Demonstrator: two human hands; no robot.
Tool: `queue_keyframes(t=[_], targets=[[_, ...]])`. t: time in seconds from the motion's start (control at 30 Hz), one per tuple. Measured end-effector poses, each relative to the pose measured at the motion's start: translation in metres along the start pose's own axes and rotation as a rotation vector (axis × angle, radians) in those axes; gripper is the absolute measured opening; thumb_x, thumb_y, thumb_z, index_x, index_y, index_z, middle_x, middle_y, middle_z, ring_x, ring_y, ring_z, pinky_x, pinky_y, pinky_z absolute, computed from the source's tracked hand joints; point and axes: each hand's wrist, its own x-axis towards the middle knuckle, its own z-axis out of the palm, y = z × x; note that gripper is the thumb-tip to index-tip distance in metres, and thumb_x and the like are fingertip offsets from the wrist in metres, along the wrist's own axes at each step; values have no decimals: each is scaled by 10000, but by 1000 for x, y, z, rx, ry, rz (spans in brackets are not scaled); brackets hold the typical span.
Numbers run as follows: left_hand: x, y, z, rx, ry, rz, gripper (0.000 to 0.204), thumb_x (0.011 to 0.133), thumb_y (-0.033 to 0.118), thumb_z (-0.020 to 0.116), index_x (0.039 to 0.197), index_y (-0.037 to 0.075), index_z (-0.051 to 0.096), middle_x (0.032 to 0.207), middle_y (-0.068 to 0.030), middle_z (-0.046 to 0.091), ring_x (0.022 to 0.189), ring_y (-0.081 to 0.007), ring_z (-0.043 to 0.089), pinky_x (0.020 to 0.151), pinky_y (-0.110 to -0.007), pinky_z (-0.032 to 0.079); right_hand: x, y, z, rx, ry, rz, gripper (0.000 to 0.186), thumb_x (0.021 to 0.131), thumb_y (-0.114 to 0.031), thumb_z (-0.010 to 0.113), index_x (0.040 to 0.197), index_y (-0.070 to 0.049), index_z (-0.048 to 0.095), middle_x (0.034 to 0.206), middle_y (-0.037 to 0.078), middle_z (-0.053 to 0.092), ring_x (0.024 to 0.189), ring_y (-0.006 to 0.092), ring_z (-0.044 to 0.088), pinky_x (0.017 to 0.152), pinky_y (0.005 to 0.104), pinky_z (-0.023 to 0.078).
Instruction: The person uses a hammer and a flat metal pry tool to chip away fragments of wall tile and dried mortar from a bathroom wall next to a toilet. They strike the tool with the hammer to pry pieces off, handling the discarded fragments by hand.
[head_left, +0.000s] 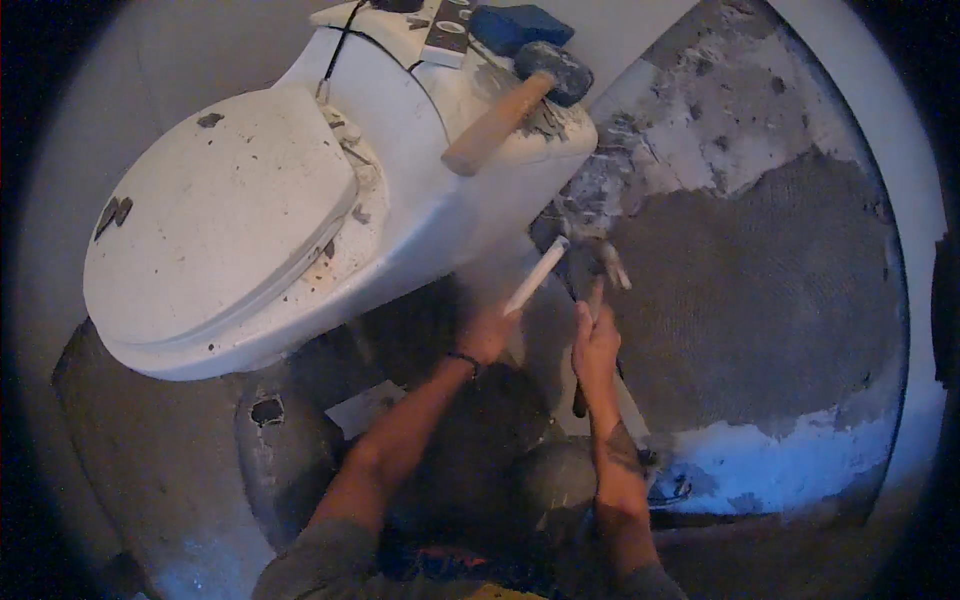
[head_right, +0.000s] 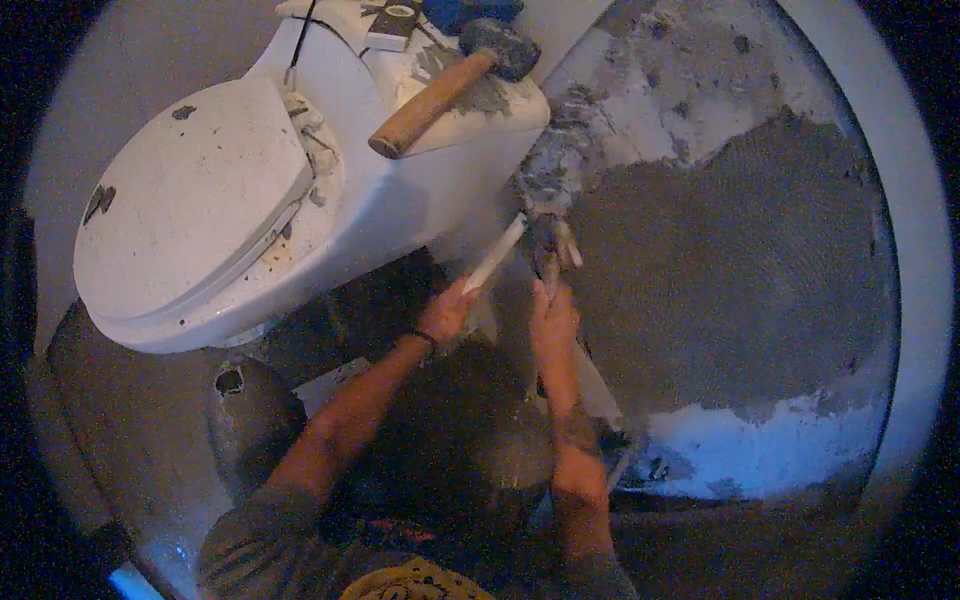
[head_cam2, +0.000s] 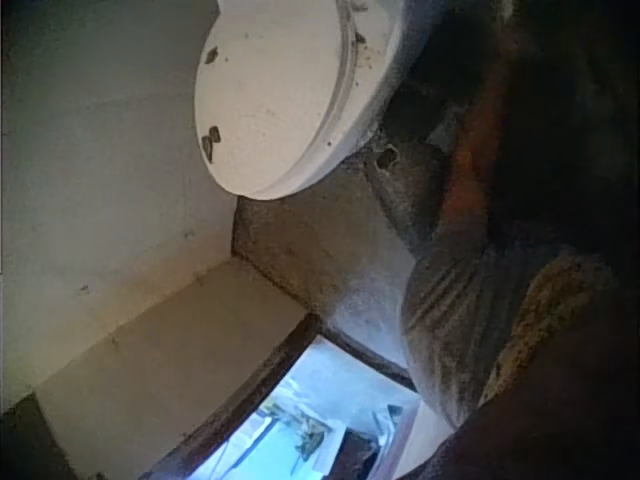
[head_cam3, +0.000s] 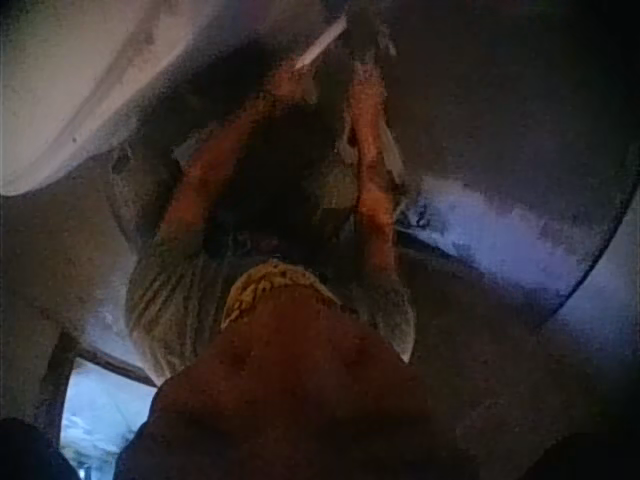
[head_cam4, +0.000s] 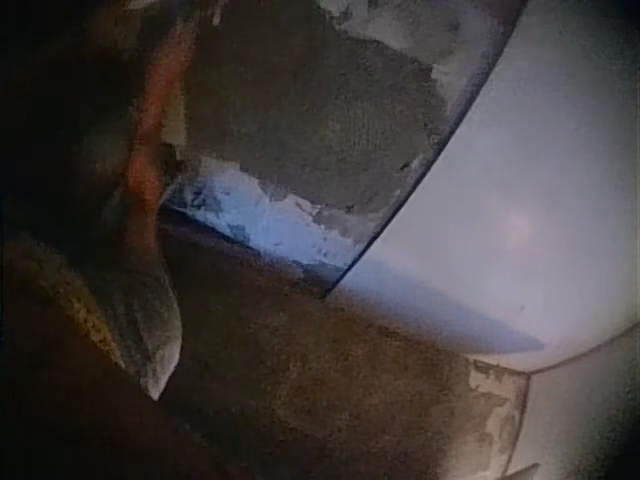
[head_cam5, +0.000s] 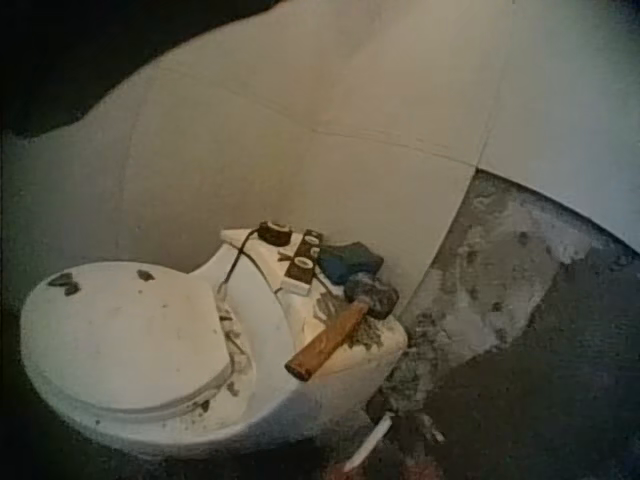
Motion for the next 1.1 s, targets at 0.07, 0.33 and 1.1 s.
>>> queue_keyframes(t=[0.07,0.33,1.1], targets=[[0,0,-1,-61,-35,-17,474,943,393,449,1270,50,471,1047,-238,609,950,-371,604,826,-422,472,-10,-30,-20,103,72,-64,359,915,-286,523,1115,12,505,776,249,606,708,415,603,629,450,467],[-2,4,0,-48,4,37,479,935,408,456,1256,52,475,1107,-210,599,1010,-330,583,871,-409,445,-3,-2,-5,43,-17,23,365,928,-231,498,1192,21,492,794,220,616,675,316,618,627,411,471],[2,-12,-13,76,-68,168,468,927,419,438,1200,41,472,1001,-218,608,929,-392,581,774,-438,460,5,-10,4,-99,-173,115,322,916,-246,516,1082,31,515,734,291,581,721,474,564,628,471,460]])
